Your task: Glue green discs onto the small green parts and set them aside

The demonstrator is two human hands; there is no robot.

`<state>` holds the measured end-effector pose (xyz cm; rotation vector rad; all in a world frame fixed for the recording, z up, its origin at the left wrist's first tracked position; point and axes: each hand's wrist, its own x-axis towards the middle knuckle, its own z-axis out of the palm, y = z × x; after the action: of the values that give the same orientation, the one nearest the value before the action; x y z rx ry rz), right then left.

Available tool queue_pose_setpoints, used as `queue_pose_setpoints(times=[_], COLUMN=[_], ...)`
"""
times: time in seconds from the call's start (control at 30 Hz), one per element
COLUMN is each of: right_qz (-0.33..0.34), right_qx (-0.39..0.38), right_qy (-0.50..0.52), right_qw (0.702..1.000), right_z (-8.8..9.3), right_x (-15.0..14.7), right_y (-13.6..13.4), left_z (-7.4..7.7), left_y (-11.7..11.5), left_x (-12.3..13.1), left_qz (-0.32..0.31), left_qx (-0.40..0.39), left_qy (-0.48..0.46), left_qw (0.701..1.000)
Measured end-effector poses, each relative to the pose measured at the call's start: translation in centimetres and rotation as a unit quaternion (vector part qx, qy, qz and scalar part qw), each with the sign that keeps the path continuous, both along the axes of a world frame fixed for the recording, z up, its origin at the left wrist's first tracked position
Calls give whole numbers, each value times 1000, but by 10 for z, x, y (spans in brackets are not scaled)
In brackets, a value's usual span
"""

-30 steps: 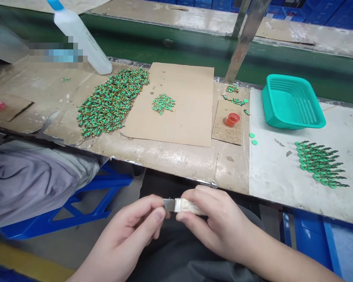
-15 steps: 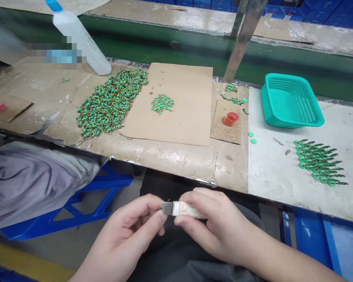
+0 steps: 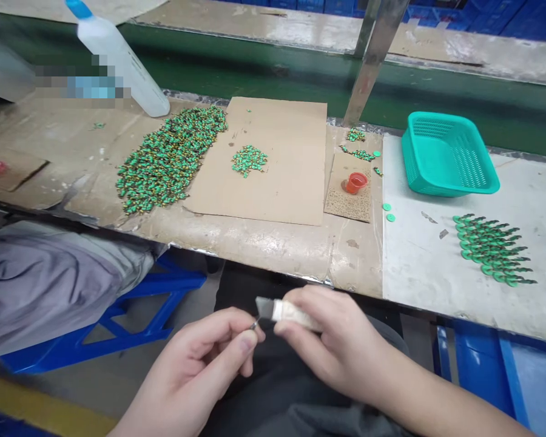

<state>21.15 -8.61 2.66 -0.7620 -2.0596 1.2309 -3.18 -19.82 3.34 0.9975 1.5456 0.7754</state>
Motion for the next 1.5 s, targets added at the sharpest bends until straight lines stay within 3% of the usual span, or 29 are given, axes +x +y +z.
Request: queue_pose_setpoints(times=[0.07, 0.2, 0.3, 0.37, 0.53, 0.73, 0.87, 0.97, 1.07, 1.2, 1.3, 1.5], right_qz=[-23, 61, 80, 71, -24, 75, 74, 22, -2, 74, 85, -6], right_qx=[-1, -58, -74, -63, -23, -76, -74, -51, -53, -90, -99, -84], right_qy=[10, 13, 0, 1, 23, 16, 7, 10, 25, 20, 13, 5], right_qw=[1000, 996, 994, 995, 999, 994, 994, 998, 998, 993, 991, 996], right_z=[-1, 5, 7, 5, 1, 5, 3, 2, 3, 4, 3, 2], right_x=[2, 3, 1, 1, 4, 4, 4, 5, 7, 6, 4, 7], right_y=[0, -1, -1, 0, 3, -1, 0, 3, 3, 0, -1, 3], left_z=[0, 6, 8, 7, 6, -2, -15, -18, -12, 0, 4, -1], left_y=[0, 6, 6, 3, 2, 1, -11, -15, -13, -3, 0, -3], left_x=[1, 4, 4, 2, 2, 7, 8, 7, 7, 6, 5, 3], left_qz=[2, -1, -9, -6, -5, 14, 51, 48, 50, 3, -39, -39], left_qx=[-3, 5, 27, 34, 19, -3, 13, 16, 19, 12, 4, -19], left_qy=[0, -18, -5, 9, 12, -6, 26, 38, 44, 22, 4, -8], left_qw=[1000, 1000, 1000, 999, 1000, 1000, 998, 998, 998, 1000, 999, 999])
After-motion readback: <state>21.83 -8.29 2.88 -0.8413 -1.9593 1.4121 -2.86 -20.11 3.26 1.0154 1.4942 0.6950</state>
